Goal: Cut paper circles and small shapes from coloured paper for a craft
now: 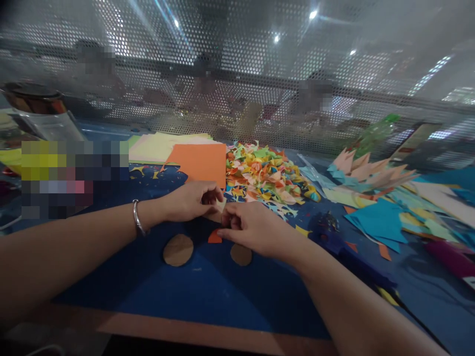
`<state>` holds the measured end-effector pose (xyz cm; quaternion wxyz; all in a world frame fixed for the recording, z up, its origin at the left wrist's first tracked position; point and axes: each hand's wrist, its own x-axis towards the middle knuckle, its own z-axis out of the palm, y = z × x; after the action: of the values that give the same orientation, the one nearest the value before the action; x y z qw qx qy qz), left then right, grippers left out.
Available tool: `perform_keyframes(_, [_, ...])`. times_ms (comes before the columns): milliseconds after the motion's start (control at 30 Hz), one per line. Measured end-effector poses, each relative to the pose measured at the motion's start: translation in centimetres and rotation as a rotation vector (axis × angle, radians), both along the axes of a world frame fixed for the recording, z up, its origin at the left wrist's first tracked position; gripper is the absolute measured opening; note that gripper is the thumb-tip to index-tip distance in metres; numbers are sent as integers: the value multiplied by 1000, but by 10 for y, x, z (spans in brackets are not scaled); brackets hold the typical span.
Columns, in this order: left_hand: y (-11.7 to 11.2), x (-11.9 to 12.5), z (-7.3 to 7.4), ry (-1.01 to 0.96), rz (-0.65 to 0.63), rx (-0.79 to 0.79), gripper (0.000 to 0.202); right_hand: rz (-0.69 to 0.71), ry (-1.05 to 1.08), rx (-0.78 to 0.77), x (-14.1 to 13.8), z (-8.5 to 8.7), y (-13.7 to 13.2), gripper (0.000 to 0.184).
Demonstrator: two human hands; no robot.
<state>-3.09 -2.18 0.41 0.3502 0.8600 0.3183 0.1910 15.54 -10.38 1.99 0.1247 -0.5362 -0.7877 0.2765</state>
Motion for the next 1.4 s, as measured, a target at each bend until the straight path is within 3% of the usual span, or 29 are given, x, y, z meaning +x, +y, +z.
perform_keyframes(233, [0,6,0,-454,185,-539,8,-162,59,322,4,1,3,19])
perform_keyframes(433, [-5,8,1,-556,179,-715,15,-130,46,470,3,2,2,17])
perform_keyframes(567, [-10,9,4,-559,152,-743,12,-110,76,484,3,2,1,19])
perform_keyframes(767, [-12,9,5,-597,64,-723,9,-194,157,379,6,-1,4,19])
perform_keyframes(867, [-11,9,3,-616,34,-705,20,-223,155,391,8,-2,5,19])
perform_keyframes(1000, [-10,10,-1,-641,36,-647,28,-264,140,441,9,-3,5,19])
perform_keyframes(1400, [-14,10,4,-607,62,-563,16,-322,209,432,8,-4,6,28])
